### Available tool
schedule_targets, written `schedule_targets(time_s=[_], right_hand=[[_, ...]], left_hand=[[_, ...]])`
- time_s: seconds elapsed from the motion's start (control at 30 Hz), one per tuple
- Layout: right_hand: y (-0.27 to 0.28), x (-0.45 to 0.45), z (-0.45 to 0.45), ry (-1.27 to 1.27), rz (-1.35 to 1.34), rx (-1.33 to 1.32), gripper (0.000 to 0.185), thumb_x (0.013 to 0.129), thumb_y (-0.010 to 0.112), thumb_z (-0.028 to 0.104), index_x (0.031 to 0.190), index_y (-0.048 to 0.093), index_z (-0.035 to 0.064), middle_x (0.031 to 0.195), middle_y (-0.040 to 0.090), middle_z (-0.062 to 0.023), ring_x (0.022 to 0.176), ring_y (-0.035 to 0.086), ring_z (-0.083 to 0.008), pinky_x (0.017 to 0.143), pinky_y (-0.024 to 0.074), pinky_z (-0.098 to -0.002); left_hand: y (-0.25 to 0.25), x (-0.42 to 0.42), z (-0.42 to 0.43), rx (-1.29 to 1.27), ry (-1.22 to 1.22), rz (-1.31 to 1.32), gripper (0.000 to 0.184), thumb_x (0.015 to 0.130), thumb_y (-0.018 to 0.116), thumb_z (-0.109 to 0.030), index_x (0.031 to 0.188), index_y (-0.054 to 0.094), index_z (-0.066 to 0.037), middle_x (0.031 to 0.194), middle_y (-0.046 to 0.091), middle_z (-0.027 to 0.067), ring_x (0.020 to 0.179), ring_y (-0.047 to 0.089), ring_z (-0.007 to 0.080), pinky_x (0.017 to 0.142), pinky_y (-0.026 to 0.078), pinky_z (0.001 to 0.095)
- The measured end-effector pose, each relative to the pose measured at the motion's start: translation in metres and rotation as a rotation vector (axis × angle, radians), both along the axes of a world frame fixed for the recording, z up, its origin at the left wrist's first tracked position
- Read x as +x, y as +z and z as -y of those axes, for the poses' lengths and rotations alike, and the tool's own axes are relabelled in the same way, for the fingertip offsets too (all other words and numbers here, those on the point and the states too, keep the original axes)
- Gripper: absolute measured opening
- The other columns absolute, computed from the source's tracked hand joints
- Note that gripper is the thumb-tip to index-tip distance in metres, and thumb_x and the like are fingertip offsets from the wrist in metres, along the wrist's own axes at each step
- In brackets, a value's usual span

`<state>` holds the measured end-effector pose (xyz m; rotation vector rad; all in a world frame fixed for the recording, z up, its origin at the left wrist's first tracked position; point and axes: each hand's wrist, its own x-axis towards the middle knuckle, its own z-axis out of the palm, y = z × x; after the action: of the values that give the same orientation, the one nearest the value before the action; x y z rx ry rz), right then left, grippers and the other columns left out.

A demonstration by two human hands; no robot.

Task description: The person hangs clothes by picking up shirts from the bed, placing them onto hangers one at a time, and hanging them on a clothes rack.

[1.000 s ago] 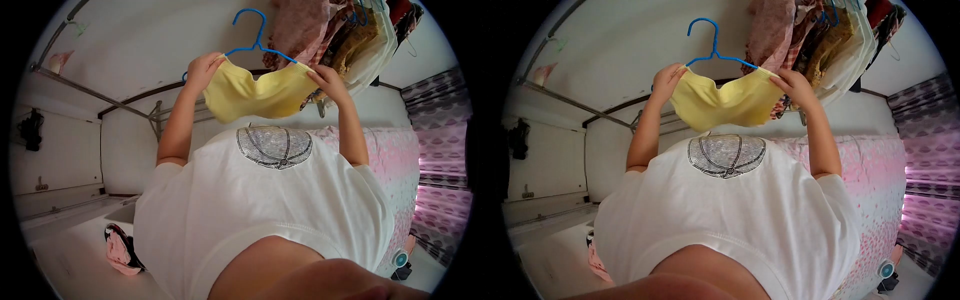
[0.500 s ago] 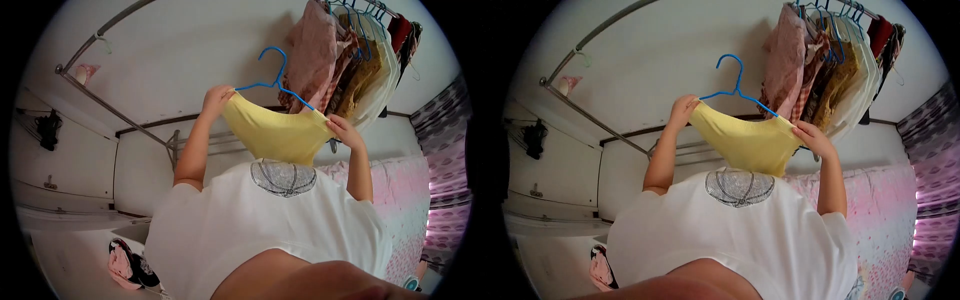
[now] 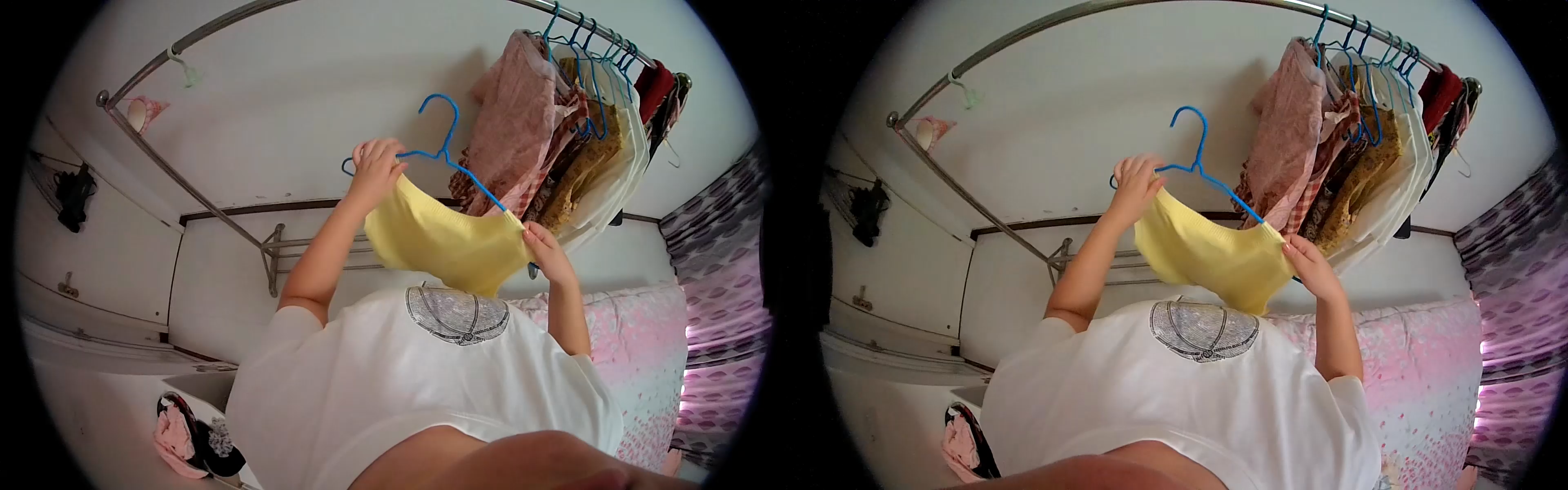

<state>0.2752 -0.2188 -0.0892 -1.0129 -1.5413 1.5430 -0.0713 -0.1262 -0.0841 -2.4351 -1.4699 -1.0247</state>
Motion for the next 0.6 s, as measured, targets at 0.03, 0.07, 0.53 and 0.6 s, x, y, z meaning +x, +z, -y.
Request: schedule_targets(time_s=[0.03, 0.07, 0.53, 0.6], right_hand=[[0.002, -0.004, -0.001, -0.067, -0.026, 0.011, 0.020, 0.091, 0.042, 0.021, 0.091, 0.052, 0.0030, 0.077, 0.050, 0.0047, 0.071, 0.043, -0.0030, 0.064, 0.0356, -0.0184], [0.006, -0.008, -0.002, -0.134, -0.054, 0.022, 0.020, 0.091, 0.042, 0.021, 0.090, 0.052, 0.0030, 0.077, 0.050, 0.0046, 0.071, 0.043, -0.0032, 0.064, 0.0356, -0.0184], [0.121, -0.077, -0.117, -0.689, -0.099, 0.624, 0.025, 0.088, 0.044, 0.020, 0.085, 0.055, -0.0016, 0.069, 0.051, -0.0018, 0.063, 0.045, -0.0074, 0.057, 0.0376, -0.0228], [0.123, -0.082, -0.138, -0.695, -0.114, 0.616, 0.026, 0.088, 0.044, 0.021, 0.086, 0.055, -0.0022, 0.068, 0.052, -0.0023, 0.062, 0.046, -0.0081, 0.056, 0.0382, -0.0233]], left_hand=[[0.001, 0.007, -0.001, 0.035, 0.024, 0.019, 0.034, 0.080, 0.054, -0.023, 0.111, 0.047, -0.010, 0.115, 0.044, 0.0094, 0.111, 0.036, 0.0285, 0.094, 0.022, 0.0448], [0.002, 0.014, -0.001, 0.070, 0.047, 0.037, 0.041, 0.080, 0.054, -0.025, 0.117, 0.043, -0.011, 0.122, 0.039, 0.0108, 0.116, 0.032, 0.0298, 0.096, 0.020, 0.0463], [0.092, 0.148, -0.025, -0.155, -0.784, 0.592, 0.048, 0.090, 0.040, -0.024, 0.133, 0.027, -0.007, 0.136, 0.029, 0.0097, 0.126, 0.025, 0.0231, 0.103, 0.019, 0.0324], [0.094, 0.150, -0.038, -0.200, -0.806, 0.688, 0.049, 0.093, 0.035, -0.031, 0.133, 0.026, -0.006, 0.137, 0.029, 0.0085, 0.126, 0.026, 0.0207, 0.103, 0.020, 0.0308]])
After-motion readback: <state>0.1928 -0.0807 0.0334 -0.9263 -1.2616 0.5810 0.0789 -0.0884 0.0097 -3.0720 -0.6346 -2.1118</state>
